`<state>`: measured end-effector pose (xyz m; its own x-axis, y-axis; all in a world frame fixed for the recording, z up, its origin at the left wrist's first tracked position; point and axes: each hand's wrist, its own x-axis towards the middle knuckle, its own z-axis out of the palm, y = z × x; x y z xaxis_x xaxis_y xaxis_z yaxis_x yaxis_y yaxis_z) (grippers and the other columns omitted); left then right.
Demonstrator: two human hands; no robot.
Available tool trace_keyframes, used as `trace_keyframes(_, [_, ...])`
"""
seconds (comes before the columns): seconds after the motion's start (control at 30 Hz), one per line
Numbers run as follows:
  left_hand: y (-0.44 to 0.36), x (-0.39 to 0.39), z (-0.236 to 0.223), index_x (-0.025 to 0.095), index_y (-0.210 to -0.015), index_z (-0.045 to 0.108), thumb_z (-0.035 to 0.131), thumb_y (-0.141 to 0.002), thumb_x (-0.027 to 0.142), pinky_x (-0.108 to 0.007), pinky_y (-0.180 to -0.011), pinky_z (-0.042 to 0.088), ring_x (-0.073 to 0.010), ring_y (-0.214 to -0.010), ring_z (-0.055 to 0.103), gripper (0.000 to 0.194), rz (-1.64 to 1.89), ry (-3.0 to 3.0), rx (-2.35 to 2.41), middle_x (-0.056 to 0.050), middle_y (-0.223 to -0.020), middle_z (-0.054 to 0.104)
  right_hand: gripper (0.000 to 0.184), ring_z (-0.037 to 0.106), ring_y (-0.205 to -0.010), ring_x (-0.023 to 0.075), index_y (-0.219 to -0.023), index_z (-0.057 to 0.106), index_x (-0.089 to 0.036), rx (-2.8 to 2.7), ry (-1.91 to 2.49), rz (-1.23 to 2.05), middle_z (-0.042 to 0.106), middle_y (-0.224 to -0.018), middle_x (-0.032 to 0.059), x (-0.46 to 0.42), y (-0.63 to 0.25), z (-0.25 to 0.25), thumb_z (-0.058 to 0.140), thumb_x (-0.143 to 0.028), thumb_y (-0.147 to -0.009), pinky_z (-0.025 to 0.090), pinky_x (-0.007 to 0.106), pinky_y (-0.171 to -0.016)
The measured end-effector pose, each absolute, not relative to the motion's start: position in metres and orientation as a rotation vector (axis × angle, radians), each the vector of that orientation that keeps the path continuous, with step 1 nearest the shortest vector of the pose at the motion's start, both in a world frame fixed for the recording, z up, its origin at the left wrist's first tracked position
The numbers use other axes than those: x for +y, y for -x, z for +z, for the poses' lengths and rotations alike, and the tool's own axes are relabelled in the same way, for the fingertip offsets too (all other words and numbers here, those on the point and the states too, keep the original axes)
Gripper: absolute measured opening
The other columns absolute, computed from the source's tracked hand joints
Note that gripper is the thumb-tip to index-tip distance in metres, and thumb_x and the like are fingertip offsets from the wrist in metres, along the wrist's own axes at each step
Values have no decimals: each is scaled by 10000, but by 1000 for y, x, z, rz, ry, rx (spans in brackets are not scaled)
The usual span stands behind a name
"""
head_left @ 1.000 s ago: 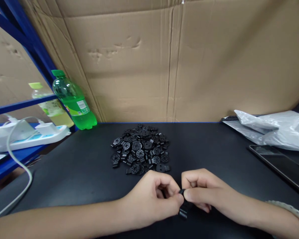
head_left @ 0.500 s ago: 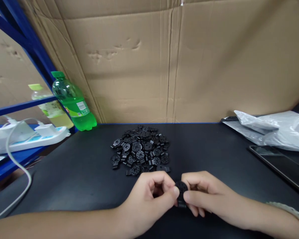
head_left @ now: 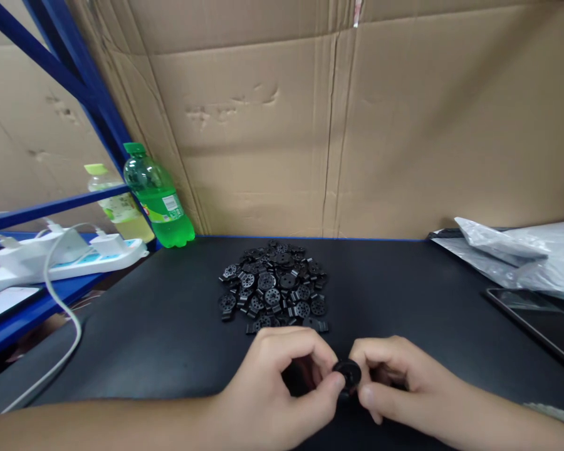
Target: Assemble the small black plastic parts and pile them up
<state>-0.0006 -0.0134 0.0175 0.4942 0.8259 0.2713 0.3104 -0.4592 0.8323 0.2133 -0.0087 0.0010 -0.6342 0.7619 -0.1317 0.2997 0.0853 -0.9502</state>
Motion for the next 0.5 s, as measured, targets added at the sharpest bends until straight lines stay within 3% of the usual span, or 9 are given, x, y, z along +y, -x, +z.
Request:
trace_keyframes(0.13, [20, 17, 40, 150, -687, 660, 678, -801, 164, -176, -578, 473, -98, -563, 610, 116, 1077, -2398, 987, 11, -627, 673, 189, 498, -585, 109, -903, 622, -166, -1885, 1082, 1650, 557, -659, -21, -7, -216, 0, 557, -344, -915, 379, 205, -516])
trace_keyframes(0.3, [48, 73, 46, 157, -757, 712, 711, -766, 180, -243, -604, 469, -147, -622, 618, 25, 1137, -2529, 1233, -13, -691, 704, 171, 512, -599, 101, -886, 624, -157, -1848, 1060, 1692, 560, -669, -19, -6, -217, 0, 565, -314, -913, 418, 189, -522])
trace_keyframes(0.5, [58, 90, 43, 175, -835, 731, 768, -747, 195, -268, -624, 471, -158, -649, 610, 97, 1198, -2619, 1215, -16, -741, 712, 179, 478, -559, 81, -882, 614, -148, -1773, 980, 1748, 556, -662, -25, -4, -219, -4, 568, -316, -920, 429, 178, -507])
